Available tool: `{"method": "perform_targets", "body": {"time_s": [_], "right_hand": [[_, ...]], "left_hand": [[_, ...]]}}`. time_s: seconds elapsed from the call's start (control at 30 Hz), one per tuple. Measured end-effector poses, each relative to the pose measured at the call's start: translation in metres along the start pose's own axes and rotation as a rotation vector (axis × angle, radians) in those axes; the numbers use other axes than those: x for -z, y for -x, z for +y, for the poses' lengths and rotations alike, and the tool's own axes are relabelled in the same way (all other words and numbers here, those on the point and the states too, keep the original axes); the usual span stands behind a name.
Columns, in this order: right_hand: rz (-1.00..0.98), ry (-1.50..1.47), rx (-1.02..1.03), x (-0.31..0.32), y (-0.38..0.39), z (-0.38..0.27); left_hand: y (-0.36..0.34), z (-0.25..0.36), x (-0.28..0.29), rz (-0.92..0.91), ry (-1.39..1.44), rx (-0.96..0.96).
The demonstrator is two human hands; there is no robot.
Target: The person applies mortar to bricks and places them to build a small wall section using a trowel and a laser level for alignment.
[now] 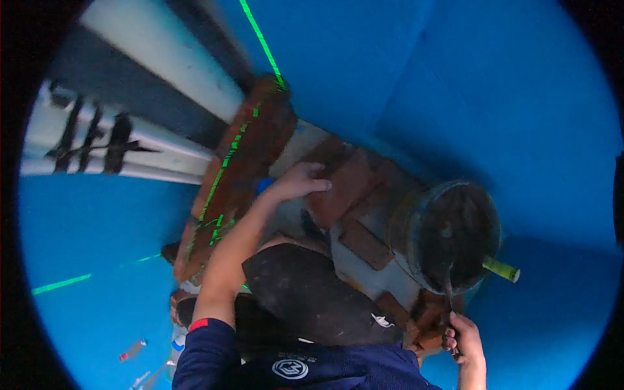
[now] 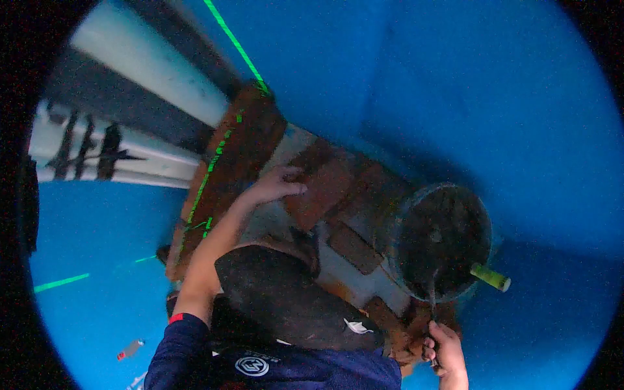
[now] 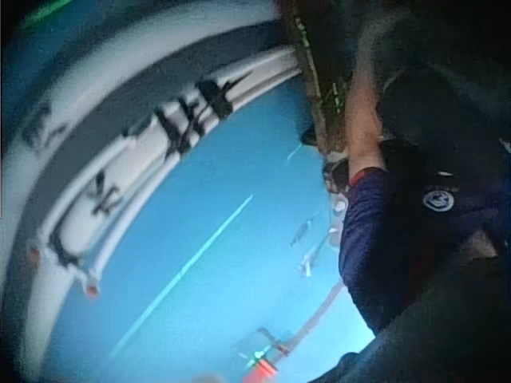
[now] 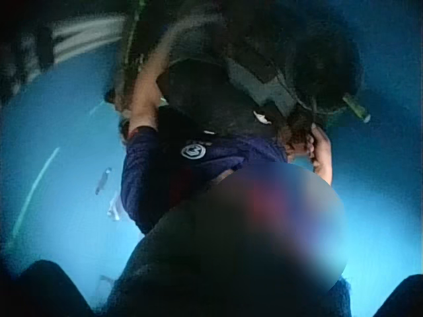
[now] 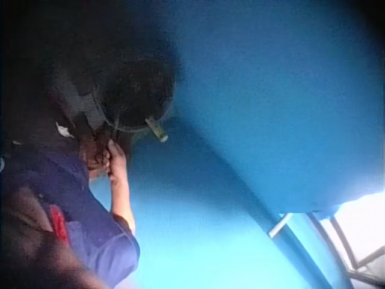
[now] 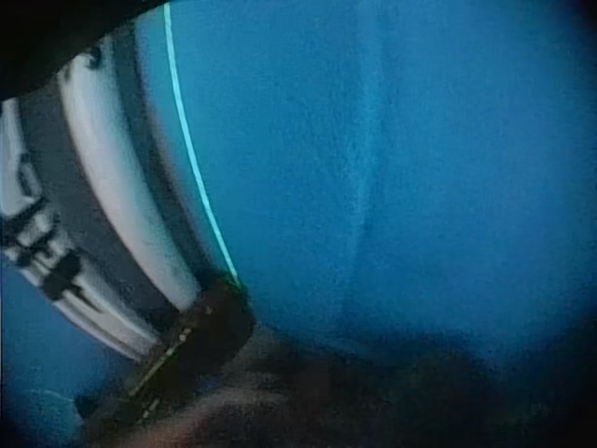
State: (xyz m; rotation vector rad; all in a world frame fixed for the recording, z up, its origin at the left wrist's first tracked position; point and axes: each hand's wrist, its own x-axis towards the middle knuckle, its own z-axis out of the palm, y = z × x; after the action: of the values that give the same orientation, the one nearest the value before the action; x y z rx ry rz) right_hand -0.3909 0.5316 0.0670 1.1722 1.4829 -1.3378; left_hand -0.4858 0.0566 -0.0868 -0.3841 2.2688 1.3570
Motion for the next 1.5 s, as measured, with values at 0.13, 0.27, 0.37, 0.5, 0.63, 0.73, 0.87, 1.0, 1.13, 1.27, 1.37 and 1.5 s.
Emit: {"method": "perform_targets", "body": {"time_s": [0.13, 0.27, 0.37, 0.5, 0.63, 0.73, 0.87, 1.0, 1.13, 1.27, 1.37, 1.5], "right_hand": [[-0.015, 0.085, 0.006, 0.002, -0.002, -0.004], [-0.164, 0.004, 0.035, 0.025, -0.011, 0.011], [-0.206, -0.018, -0.176, 0.054, -0.028, 0.007], [-0.349, 0.443, 0.546, 0.06, -0.015, 0.017], [-0.203, 0.024, 0.135, 0.057, -0.006, 0.023], [-0.328, 0.057, 0.072, 0.048, 0.006, 0.016], [-0.273, 0.171, 0.225, 0.065, -0.008, 0.011], [-0.199, 0.146, 0.26, 0.058, 0.004, -0.002], [-0.564, 0.047, 0.064, 0.071, -0.014, -0.018], [-0.538, 0.133, 0.117, 0.067, 0.002, -0.031], [-0.391, 0.156, 0.115, 0.07, -0.039, -0.033], [-0.263, 0.152, 0.207, 0.041, -0.009, -0.012]], "left_hand": [[0.07, 0.01, 0.036, 0.183, 0.628, -0.119], [0.165, 0.025, 0.031, 0.162, 1.381, -0.387], [0.214, 0.063, 0.024, -0.167, 1.475, -0.595], [0.267, 0.079, 0.011, -0.113, 1.537, -0.768], [0.297, 0.044, -0.023, 0.357, 1.56, -0.713], [0.315, 0.026, -0.028, 0.439, 1.543, -0.905], [0.37, 0.011, -0.023, 0.527, 1.367, -1.153], [0.451, -0.031, -0.06, 0.977, 1.572, -0.841], [0.543, -0.056, -0.057, 1.541, 1.093, -0.113], [0.538, -0.111, 0.004, 1.4, 1.084, 0.073], [0.564, -0.19, 0.003, 1.425, 1.112, 0.282], [0.511, -0.24, 0.026, 1.402, 1.075, 0.238]]}}
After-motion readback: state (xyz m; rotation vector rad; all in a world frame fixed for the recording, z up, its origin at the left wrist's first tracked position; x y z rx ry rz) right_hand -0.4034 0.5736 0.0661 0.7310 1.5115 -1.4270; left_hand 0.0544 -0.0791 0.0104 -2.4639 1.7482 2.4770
